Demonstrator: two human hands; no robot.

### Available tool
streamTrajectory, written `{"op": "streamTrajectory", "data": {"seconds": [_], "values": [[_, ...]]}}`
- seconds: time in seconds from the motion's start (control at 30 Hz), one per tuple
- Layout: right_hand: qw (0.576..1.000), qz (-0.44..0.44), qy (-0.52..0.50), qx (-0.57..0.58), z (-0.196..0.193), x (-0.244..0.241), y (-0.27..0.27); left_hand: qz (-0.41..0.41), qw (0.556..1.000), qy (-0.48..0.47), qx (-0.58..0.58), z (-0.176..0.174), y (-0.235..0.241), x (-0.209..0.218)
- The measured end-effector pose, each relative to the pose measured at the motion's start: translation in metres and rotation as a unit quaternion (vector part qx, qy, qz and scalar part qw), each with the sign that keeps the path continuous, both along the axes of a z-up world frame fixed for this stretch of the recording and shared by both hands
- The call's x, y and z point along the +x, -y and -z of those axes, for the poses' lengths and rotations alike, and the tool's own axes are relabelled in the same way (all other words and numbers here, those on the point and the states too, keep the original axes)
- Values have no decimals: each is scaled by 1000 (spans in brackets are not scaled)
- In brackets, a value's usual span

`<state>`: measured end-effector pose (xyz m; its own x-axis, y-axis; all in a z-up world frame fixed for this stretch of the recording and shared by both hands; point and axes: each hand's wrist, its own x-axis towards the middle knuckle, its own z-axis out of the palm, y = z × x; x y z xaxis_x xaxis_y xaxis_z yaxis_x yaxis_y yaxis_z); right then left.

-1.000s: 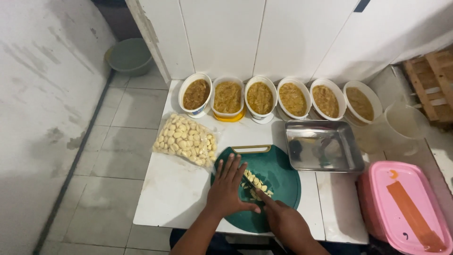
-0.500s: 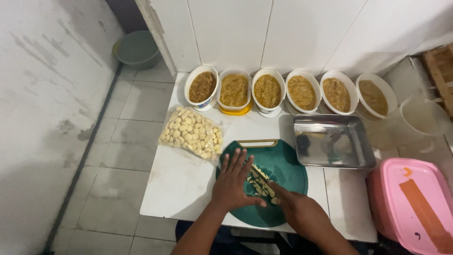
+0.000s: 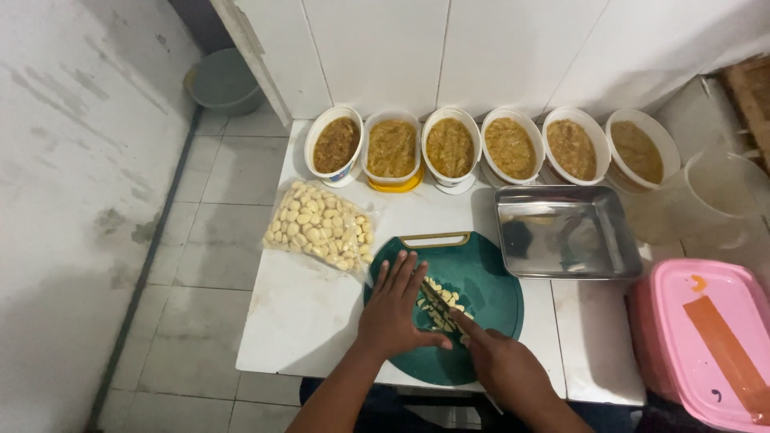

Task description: A person is mincing individual garlic cloves on a green cutting board using a kitchen knife in a food preparation area.

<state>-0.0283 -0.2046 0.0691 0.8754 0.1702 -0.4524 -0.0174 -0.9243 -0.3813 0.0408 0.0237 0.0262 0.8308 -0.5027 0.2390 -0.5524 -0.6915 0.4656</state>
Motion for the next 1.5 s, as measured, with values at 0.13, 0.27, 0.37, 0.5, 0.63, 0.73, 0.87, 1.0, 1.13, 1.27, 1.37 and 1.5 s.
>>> {"op": "streamTrajectory", "data": {"seconds": [0.13,0.27,0.37,0.5,0.63,0.73,0.87,1.0,1.13,1.27,1.37,1.5], "values": [[1000,4,-6,-2,-3,0,-3,-1,1000,-4,1,0,0,-1],[1000,-11,1,-12,0,2,-1,0,1000,-8,7,0,0,0],[1000,3,0,-1,1,2,0,-1,1000,-16,10,1,0,0],[997,61,-12,51,-13,1,-1,-12,999,6,36,3,0,-2],[989,119,-85,-22,-10,1,5,-27,998,32,45,5,-2,-5],[988,99,-113,13,1,-1,17,-33,997,67,5,4,-2,-7],[980,138,-123,77,-25,2,12,-22,998,64,-8,3,-4,-8],[974,166,-134,78,-45,3,1,-21,996,74,-42,5,-5,-10],[975,147,-159,43,-19,0,1,-20,998,46,-45,3,-5,-10],[990,111,-83,39,0,-9,-1,-17,998,38,-38,8,-4,-8],[986,124,-109,20,-4,-8,-6,-18,998,50,-46,10,-4,-7],[998,48,-44,-17,34,-17,5,-17,997,57,-39,11,-5,-5]]}}
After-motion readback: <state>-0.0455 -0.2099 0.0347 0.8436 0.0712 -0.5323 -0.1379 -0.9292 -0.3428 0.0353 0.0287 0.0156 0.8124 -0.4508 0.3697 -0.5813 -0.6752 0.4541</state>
